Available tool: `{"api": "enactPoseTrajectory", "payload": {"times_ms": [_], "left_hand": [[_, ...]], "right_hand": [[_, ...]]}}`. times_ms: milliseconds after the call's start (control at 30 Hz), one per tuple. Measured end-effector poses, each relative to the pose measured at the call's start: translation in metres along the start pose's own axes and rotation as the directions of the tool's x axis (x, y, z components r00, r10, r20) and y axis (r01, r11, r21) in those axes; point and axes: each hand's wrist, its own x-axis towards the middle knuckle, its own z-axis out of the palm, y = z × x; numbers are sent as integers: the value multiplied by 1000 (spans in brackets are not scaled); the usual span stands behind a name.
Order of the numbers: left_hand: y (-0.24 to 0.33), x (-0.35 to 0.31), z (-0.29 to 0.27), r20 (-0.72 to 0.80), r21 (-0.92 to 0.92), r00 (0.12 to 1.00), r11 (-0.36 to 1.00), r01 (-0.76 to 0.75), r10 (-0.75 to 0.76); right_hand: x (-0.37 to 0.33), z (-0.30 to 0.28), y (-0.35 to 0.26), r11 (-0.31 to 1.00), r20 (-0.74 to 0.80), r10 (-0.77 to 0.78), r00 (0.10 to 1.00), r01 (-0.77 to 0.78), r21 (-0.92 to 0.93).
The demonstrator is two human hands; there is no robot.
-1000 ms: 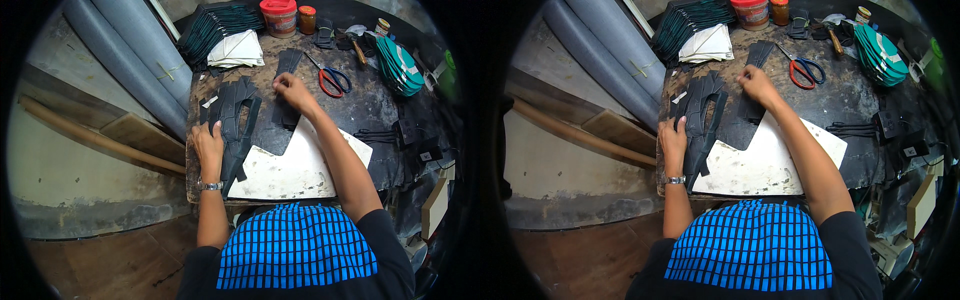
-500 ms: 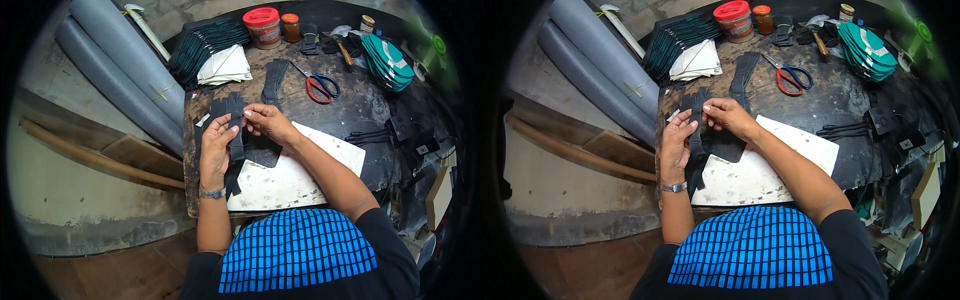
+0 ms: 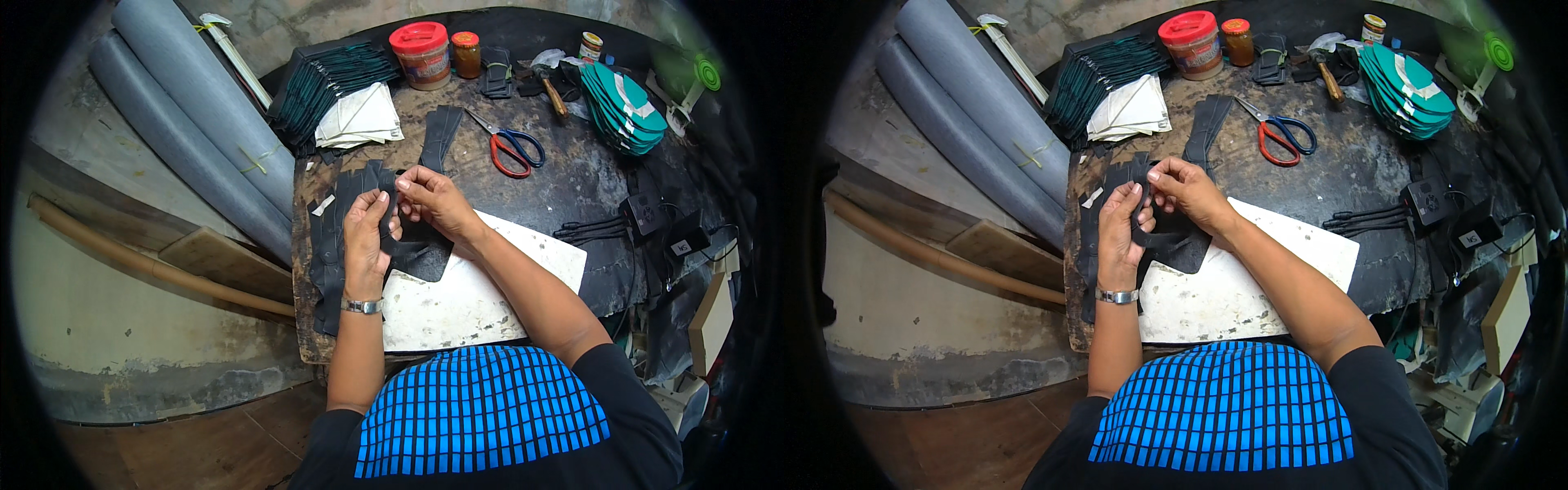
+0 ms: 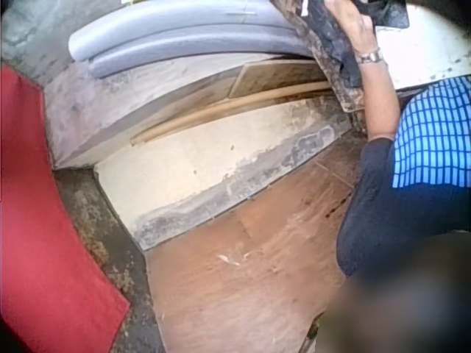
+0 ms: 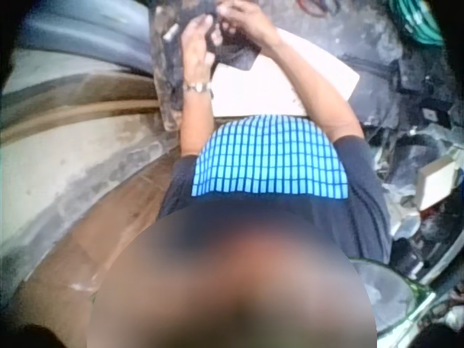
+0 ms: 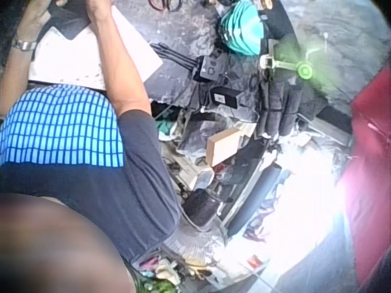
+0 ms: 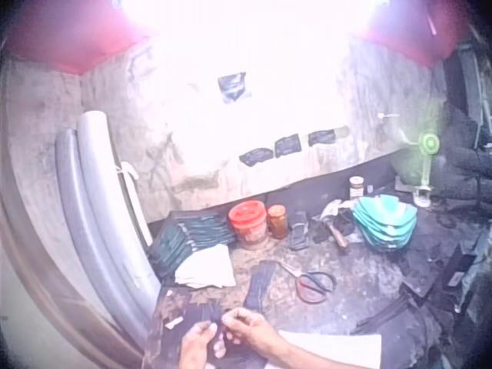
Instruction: The person uses red-handled scissors to cut a long black rubber strip into shorter pieces on a cluttered workbench. They repeatedly pick up strips, cut them, and place the cut pieces on the table, occasionally folding or aligning the pieces by hand.
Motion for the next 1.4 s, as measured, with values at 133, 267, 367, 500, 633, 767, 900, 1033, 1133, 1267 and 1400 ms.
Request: {"api": "enactPoseTrajectory", "payload": {"times_ms": [133,267,367,500,633,767,900,1033,1133,1267,1400], "left_hand": [[-2,-1,6,-17,23,999,999,-48,48],[0,-1,7,31,-41,1000,999,-1,2],[2,1,4,94,-103,995,994,36,-26],[4,4,-1,192,-212,978,969,126,-85],[5,5,-2,254,-311,961,932,187,-108],[4,4,2,156,-231,987,970,77,-41],[3,0,8,49,-23,994,995,-96,97],[-1,-1,12,3,147,962,951,-272,275],[2,4,12,-50,228,906,888,-400,421],[9,2,2,87,91,919,916,-392,385],[9,-8,-8,89,208,979,958,-197,182]], "right_hand": [[3,1,7,996,17,6,1000,-7,83],[3,1,10,972,58,-1,998,-13,236],[3,0,9,963,70,-5,998,-14,268],[3,0,9,965,74,-14,997,-6,262],[4,1,8,968,64,-18,998,1,250],[2,3,5,961,64,-30,997,11,277],[0,7,4,977,51,-104,993,93,189],[0,8,1,985,66,-36,997,24,172],[-3,4,-4,990,108,107,988,-116,85],[-4,3,-7,990,129,93,987,-78,-121],[-1,1,-8,998,104,27,994,-21,-62]]}}
